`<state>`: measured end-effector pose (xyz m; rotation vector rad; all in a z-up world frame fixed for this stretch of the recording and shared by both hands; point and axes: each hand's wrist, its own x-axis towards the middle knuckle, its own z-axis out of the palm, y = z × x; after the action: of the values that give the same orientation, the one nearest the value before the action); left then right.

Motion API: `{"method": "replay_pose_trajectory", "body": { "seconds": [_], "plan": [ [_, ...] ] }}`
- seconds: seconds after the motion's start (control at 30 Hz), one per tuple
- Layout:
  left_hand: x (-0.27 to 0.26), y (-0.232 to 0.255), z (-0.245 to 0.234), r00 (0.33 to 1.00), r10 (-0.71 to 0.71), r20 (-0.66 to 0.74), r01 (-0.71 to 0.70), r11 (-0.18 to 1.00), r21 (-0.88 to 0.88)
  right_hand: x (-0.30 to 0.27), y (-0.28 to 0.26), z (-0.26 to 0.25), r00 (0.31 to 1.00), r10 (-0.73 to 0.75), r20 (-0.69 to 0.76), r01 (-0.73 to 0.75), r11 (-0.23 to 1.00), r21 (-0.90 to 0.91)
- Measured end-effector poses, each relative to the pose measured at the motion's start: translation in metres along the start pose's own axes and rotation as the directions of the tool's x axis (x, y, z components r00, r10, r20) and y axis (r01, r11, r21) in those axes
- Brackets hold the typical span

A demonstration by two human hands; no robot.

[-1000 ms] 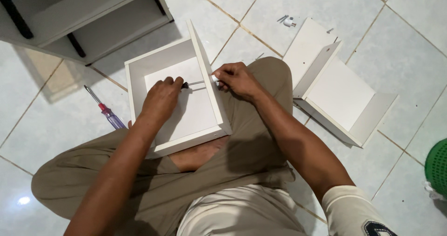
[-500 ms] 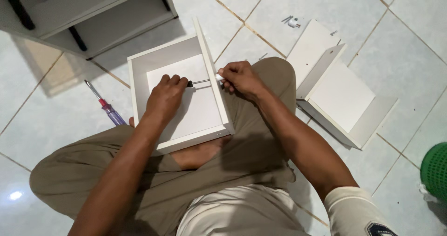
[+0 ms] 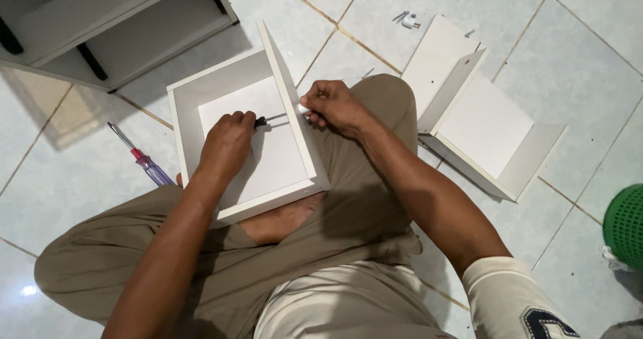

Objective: The person assembles a white drawer unit using a screwdriver and Allen key. They attach side panels, insert a drawer handle, and slide the completed drawer into the cabinet frame.

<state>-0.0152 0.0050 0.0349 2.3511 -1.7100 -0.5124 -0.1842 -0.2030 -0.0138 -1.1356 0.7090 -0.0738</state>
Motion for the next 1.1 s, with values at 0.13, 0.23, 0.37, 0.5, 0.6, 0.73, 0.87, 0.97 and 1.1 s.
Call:
{"method": "replay_pose_trajectory", "body": {
  "seconds": [0.13, 0.23, 0.37, 0.5, 0.6, 0.73, 0.87, 0.97, 1.1],
  "plan": [
    [-0.001, -0.001, -0.002, 0.994, 0.032, -0.103, -0.031, 0.999, 0.009, 0.000, 0.001, 0.003, 0.999, 0.015, -0.044, -0.017, 0.999, -0.028],
    [-0.001, -0.004, 0.004, 0.995, 0.032, -0.096, -0.029, 0.999, 0.031, -0.003, -0.001, 0.007, 0.999, -0.003, -0.044, 0.002, 1.000, -0.026],
    [0.002, -0.008, 0.018, 0.999, 0.051, -0.008, -0.050, 0.995, 0.089, -0.009, -0.011, 0.009, 0.998, 0.022, -0.064, -0.025, 0.999, -0.042],
    [0.005, -0.012, 0.026, 1.000, 0.011, 0.004, -0.012, 0.996, 0.086, -0.011, -0.018, 0.014, 0.996, 0.049, -0.075, -0.054, 0.996, -0.068],
    [0.000, -0.008, 0.024, 0.984, 0.065, -0.166, -0.051, 0.995, 0.087, -0.015, -0.020, 0.017, 0.999, 0.006, -0.046, -0.008, 0.999, -0.043],
    [0.002, -0.004, 0.019, 0.963, 0.027, -0.267, -0.033, 0.999, -0.019, -0.014, -0.018, 0.019, 0.989, 0.078, -0.122, -0.086, 0.994, -0.067],
    [0.000, -0.005, 0.017, 0.976, 0.024, -0.217, -0.035, 0.998, -0.049, -0.010, -0.017, 0.016, 0.994, 0.046, -0.103, -0.051, 0.998, -0.046],
    [-0.005, -0.007, 0.017, 0.971, 0.053, -0.232, -0.061, 0.998, -0.030, -0.007, -0.015, 0.013, 0.994, 0.029, -0.101, -0.036, 0.998, -0.061],
    [-0.003, -0.007, 0.022, 0.962, 0.018, -0.272, -0.036, 0.997, -0.063, -0.008, -0.012, 0.009, 0.992, 0.033, -0.121, -0.044, 0.995, -0.088]
  ]
}}
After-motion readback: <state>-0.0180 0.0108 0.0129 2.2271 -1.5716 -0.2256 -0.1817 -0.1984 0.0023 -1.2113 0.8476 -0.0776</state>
